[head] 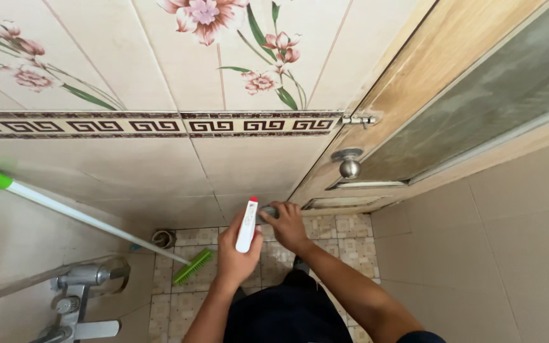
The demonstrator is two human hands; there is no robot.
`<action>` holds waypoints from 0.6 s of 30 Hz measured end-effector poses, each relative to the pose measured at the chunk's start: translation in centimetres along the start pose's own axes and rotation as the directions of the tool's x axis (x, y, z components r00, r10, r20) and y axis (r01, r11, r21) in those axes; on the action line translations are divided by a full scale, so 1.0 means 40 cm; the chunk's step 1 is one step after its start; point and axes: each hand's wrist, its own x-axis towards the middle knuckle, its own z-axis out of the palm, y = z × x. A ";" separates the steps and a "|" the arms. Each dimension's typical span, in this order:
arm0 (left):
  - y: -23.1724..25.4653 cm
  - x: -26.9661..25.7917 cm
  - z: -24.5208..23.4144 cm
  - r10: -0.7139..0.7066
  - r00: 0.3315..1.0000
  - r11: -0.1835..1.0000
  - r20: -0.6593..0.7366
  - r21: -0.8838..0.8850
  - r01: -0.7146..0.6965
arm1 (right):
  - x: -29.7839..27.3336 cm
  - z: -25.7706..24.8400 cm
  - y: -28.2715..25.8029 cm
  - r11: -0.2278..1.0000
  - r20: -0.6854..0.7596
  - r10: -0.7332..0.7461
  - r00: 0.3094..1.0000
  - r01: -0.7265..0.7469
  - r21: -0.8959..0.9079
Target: The person sprays a cleaning solution from a bottle onto bathroom tiles and scrubs them using a grey brush.
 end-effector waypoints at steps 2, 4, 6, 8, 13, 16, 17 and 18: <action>0.000 -0.001 -0.007 -0.036 0.999 0.999 -0.018 0.008 0.036 | 0.024 -0.005 -0.021 1.000 -0.004 -0.031 1.000 0.031 -0.006; -0.002 -0.003 -0.013 -0.118 0.992 0.993 -0.036 0.016 0.119 | 0.075 -0.029 -0.034 0.997 -0.005 -0.057 0.998 0.057 -0.048; -0.009 -0.002 -0.015 -0.070 0.993 0.997 -0.097 0.021 0.072 | 0.151 -0.074 -0.036 0.996 -0.162 -0.072 0.984 0.061 -0.069; -0.015 -0.004 -0.018 -0.024 0.989 0.999 -0.144 0.029 0.028 | 0.247 -0.136 -0.032 0.989 -0.367 -0.136 0.920 0.105 -0.101; -0.040 -0.014 -0.020 -0.029 0.979 0.999 -0.201 0.035 0.037 | 0.396 -0.317 0.005 0.981 -0.807 -0.192 0.559 0.101 -0.164; -0.046 -0.023 -0.016 -0.055 0.972 0.997 -0.228 0.037 0.065 | 0.382 -0.308 0.033 0.967 -0.778 -0.256 0.574 0.154 -0.205; -0.045 -0.029 -0.014 -0.082 0.971 0.996 -0.226 0.016 0.088 | 0.366 -0.275 0.043 0.952 -0.729 -0.306 0.612 0.209 -0.224; -0.044 -0.032 -0.011 -0.106 0.968 0.994 -0.225 -0.004 0.108 | 0.345 -0.228 0.049 0.933 -0.679 -0.358 0.641 0.268 -0.239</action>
